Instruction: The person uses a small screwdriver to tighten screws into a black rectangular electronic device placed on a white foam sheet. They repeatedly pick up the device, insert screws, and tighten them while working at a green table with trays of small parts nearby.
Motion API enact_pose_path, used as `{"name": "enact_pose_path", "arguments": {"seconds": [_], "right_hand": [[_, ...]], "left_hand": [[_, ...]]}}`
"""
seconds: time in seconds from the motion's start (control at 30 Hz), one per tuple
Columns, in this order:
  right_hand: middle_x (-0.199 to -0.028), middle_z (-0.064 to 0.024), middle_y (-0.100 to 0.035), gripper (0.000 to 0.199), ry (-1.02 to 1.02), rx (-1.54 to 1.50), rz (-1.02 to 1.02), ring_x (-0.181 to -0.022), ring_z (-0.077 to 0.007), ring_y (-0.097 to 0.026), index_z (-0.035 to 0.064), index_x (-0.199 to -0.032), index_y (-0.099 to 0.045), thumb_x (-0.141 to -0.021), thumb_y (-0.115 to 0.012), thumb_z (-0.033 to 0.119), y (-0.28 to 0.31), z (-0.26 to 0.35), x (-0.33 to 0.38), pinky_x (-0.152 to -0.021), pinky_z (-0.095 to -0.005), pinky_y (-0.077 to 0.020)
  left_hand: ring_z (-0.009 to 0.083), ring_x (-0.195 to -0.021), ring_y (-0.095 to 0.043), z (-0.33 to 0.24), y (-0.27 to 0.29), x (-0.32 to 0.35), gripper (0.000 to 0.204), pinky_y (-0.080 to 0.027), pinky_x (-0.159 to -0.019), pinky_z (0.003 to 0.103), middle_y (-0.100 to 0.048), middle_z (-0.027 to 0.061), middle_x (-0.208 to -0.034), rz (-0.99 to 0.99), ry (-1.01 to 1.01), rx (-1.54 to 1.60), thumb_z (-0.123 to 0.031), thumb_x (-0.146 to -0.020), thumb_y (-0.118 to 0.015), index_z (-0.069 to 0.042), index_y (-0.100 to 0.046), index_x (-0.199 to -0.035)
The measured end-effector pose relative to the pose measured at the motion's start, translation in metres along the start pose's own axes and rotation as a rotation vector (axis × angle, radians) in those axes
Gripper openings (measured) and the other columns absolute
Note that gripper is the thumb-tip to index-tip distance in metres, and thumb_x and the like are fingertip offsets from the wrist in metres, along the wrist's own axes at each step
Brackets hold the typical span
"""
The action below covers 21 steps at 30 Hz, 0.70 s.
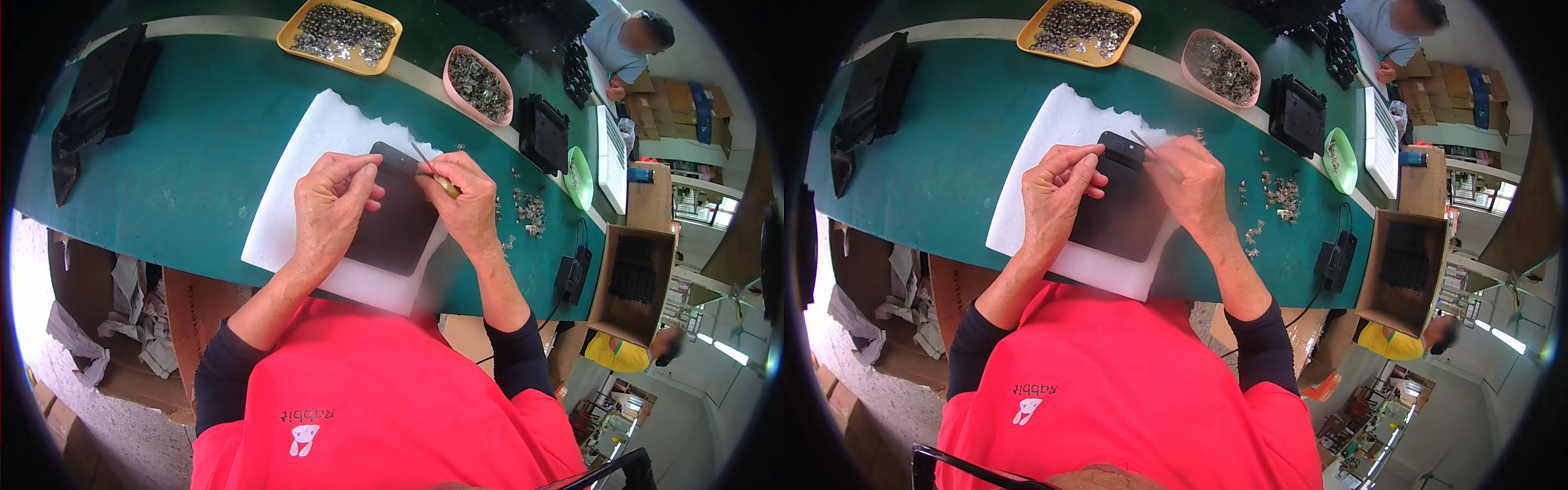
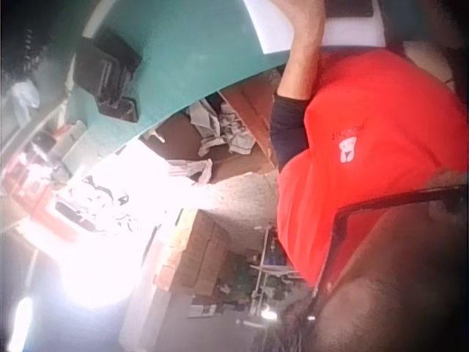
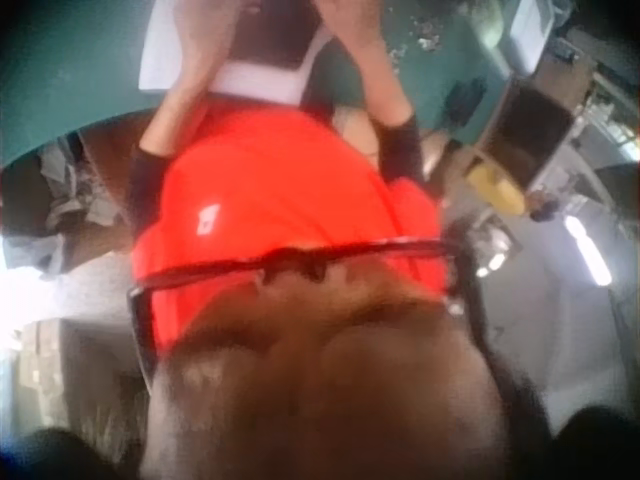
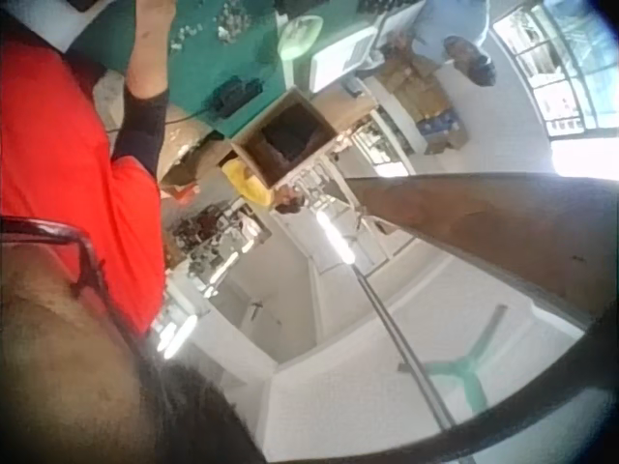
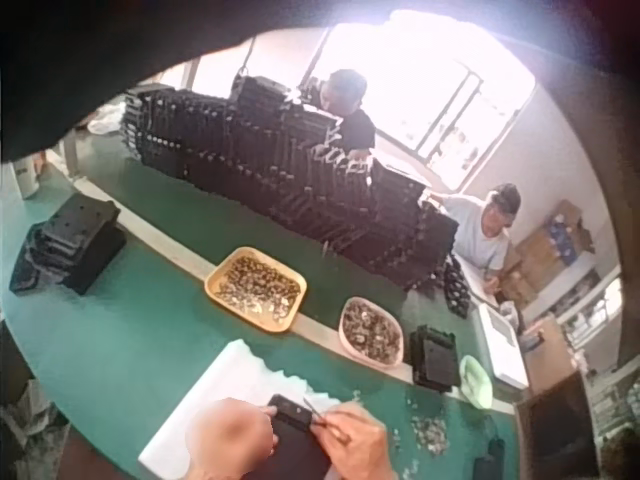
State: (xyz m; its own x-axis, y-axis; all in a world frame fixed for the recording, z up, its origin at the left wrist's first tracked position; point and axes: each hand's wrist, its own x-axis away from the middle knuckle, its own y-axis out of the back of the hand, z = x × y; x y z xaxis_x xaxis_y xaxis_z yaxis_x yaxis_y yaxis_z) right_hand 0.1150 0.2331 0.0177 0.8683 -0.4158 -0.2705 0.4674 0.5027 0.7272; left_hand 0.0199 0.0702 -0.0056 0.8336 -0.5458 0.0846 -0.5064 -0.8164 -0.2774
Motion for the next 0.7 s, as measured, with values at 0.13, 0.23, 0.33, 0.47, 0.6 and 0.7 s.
{"name": "enact_pose_path", "arguments": {"seconds": [0.13, 0.23, 0.33, 0.47, 0.6, 0.7], "right_hand": [[-0.087, -0.0075, -0.066, 0.015, -0.028, -0.017, -0.014, -0.078, -0.0234, -0.065, 0.0043, -0.089, -0.072, -0.074, -0.075, 0.003, -0.002, -0.003, 0.004, -0.07, -0.032, -0.0509], [-0.086, -0.0073, -0.067, 0.014, -0.018, 0.012, -0.021, -0.077, -0.0231, -0.065, 0.0044, -0.089, -0.073, -0.075, -0.075, 0.003, -0.002, -0.004, 0.004, -0.069, -0.0318, -0.0508], [-0.086, -0.0077, -0.067, 0.014, -0.04, 0.021, -0.015, -0.077, -0.0234, -0.065, 0.0045, -0.088, -0.072, -0.075, -0.075, 0.003, -0.001, -0.003, 0.004, -0.069, -0.0318, -0.0508], [-0.084, -0.009, -0.066, 0.015, 0.033, 0.043, 0.011, -0.077, -0.0254, -0.065, 0.0031, -0.087, -0.071, -0.073, -0.075, 0.002, 0.002, -0.003, 0.0, -0.068, -0.0332, -0.0511], [-0.082, -0.0099, -0.064, 0.017, 0.101, 0.108, 0.034, -0.075, -0.0279, -0.064, 0.0017, -0.084, -0.068, -0.069, -0.075, 0.0, 0.003, -0.001, -0.006, -0.067, -0.0355, -0.0514], [-0.081, -0.0101, -0.063, 0.018, 0.121, 0.118, 0.032, -0.075, -0.0288, -0.063, 0.0014, -0.083, -0.067, -0.068, -0.076, -0.001, 0.002, 0.001, -0.007, -0.067, -0.0366, -0.0514]], "left_hand": [[0.0121, -0.071, -0.066, 0.0, 0.0, 0.001, 0.017, -0.055, -0.059, 0.022, -0.062, 0.0091, -0.096, 0.002, 0.016, 0.02, -0.004, -0.094, -0.059, 0.001, -0.071, -0.105], [0.012, -0.071, -0.066, -0.001, 0.001, 0.002, 0.017, -0.055, -0.059, 0.022, -0.062, 0.0089, -0.095, 0.009, 0.034, 0.015, -0.003, -0.094, -0.059, 0.001, -0.071, -0.106], [0.012, -0.071, -0.066, -0.001, 0.002, 0.001, 0.017, -0.055, -0.059, 0.022, -0.062, 0.009, -0.095, 0.025, 0.031, -0.003, -0.003, -0.093, -0.059, 0.001, -0.071, -0.106], [0.0119, -0.071, -0.066, -0.001, 0.003, 0.0, 0.017, -0.056, -0.059, 0.022, -0.062, 0.0088, -0.095, 0.038, 0.038, -0.021, -0.003, -0.093, -0.059, 0.002, -0.07, -0.106], [0.0118, -0.071, -0.066, -0.001, 0.003, 0.001, 0.018, -0.056, -0.06, 0.022, -0.062, 0.0086, -0.095, 0.039, 0.031, -0.004, -0.003, -0.094, -0.059, 0.002, -0.07, -0.106], [0.0118, -0.071, -0.066, 0.0, 0.003, 0.001, 0.018, -0.056, -0.06, 0.022, -0.062, 0.0086, -0.095, 0.046, 0.03, 0.002, -0.003, -0.094, -0.059, 0.002, -0.07, -0.107]]}}
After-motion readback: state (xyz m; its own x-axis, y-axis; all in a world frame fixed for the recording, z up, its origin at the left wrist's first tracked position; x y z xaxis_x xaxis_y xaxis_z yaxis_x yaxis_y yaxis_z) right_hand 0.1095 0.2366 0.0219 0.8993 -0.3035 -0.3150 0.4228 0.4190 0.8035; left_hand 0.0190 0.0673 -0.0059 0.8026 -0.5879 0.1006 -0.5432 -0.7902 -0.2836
